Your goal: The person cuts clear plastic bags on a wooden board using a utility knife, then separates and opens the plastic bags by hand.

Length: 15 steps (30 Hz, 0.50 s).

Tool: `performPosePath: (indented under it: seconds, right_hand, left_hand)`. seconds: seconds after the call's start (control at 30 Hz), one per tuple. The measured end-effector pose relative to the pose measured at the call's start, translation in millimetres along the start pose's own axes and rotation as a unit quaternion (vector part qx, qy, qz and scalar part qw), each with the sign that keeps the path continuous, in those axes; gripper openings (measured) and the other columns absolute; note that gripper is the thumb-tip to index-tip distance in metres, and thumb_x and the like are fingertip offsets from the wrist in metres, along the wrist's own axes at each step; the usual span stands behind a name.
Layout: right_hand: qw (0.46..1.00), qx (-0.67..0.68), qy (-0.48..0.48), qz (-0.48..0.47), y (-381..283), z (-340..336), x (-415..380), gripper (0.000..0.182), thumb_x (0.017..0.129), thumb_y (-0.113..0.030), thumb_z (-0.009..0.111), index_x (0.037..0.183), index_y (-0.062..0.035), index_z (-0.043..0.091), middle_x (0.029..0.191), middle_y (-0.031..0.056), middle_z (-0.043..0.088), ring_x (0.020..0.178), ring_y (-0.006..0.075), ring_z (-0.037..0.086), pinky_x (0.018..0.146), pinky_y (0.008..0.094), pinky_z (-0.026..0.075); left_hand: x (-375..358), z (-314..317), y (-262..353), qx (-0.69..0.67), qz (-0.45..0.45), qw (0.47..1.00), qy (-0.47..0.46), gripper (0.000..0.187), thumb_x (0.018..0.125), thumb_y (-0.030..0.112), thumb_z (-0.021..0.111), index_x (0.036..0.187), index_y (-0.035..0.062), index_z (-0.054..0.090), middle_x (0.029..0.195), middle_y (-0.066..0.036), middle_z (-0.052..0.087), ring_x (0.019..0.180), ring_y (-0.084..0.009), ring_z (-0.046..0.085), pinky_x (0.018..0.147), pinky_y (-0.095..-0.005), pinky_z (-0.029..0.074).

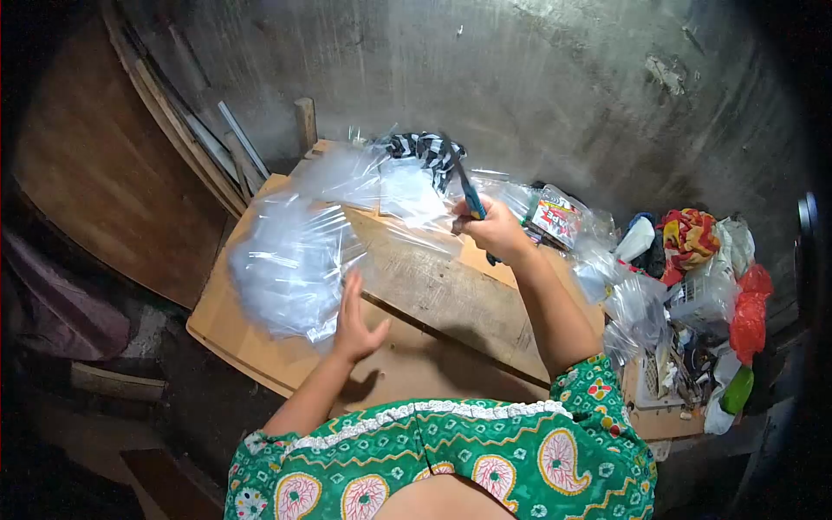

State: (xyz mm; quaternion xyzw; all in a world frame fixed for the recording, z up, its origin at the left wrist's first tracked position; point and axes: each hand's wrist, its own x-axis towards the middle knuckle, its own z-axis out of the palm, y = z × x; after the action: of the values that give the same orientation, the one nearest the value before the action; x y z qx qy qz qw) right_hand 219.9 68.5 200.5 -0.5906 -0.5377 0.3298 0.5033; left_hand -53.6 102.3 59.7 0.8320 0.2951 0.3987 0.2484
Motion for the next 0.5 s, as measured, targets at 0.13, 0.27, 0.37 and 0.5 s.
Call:
performPosePath:
  seconds: [0.13,0.27,0.37,0.5]
  right_hand:
    - [0.957,0.271,-0.07,0.072,-33,2,-8,0.021,0.077,-0.008,0.059,0.096,-0.007,0.05,0.076,0.0067,0.058,0.043,0.0011,0.034,0.037,0.0173,0.026]
    - [0.937,0.336,-0.023,0.092,-21,5,6,0.017,0.08,-0.008,0.057,0.094,-0.0081,0.048,0.072,0.0028,0.054,0.042,0.0015,0.033,0.036,0.0178,0.026]
    - [0.948,0.29,0.054,0.121,19,9,17,0.017,0.079,-0.008,0.058,0.093,-0.0081,0.048,0.07,0.0019,0.053,0.041,0.0024,0.034,0.036,0.019,0.026]
    - [0.946,0.243,0.153,0.148,67,21,7,0.016,0.078,-0.007,0.058,0.091,-0.0064,0.049,0.064,0.0013,0.052,0.039,0.0043,0.035,0.034,0.0204,0.027]
  left_hand:
    - [52,-2,11,-0.091,-0.051,0.995,-0.002,0.102,0.063,0.018,0.069,0.136,-0.0001,0.001,0.139,-0.021,0.019,0.13,-0.0327,0.017,0.106,-0.0378,0.015]
    - [73,-4,8,-0.271,-0.091,0.958,-0.014,0.106,0.068,0.018,0.069,0.137,0.0051,-0.009,0.132,-0.018,0.03,0.121,-0.0279,0.033,0.095,-0.0364,0.032]
    - [67,8,-19,-0.596,-0.237,0.766,-0.045,0.088,0.074,0.013,0.067,0.138,0.0087,0.006,0.115,-0.012,0.047,0.096,-0.0172,0.053,0.068,-0.0261,0.046]
    - [51,1,-20,-0.479,-0.355,0.803,0.019,0.043,0.079,0.012,0.063,0.116,0.0054,0.042,0.088,-0.006,0.056,0.061,-0.0095,0.054,0.05,-0.0181,0.041]
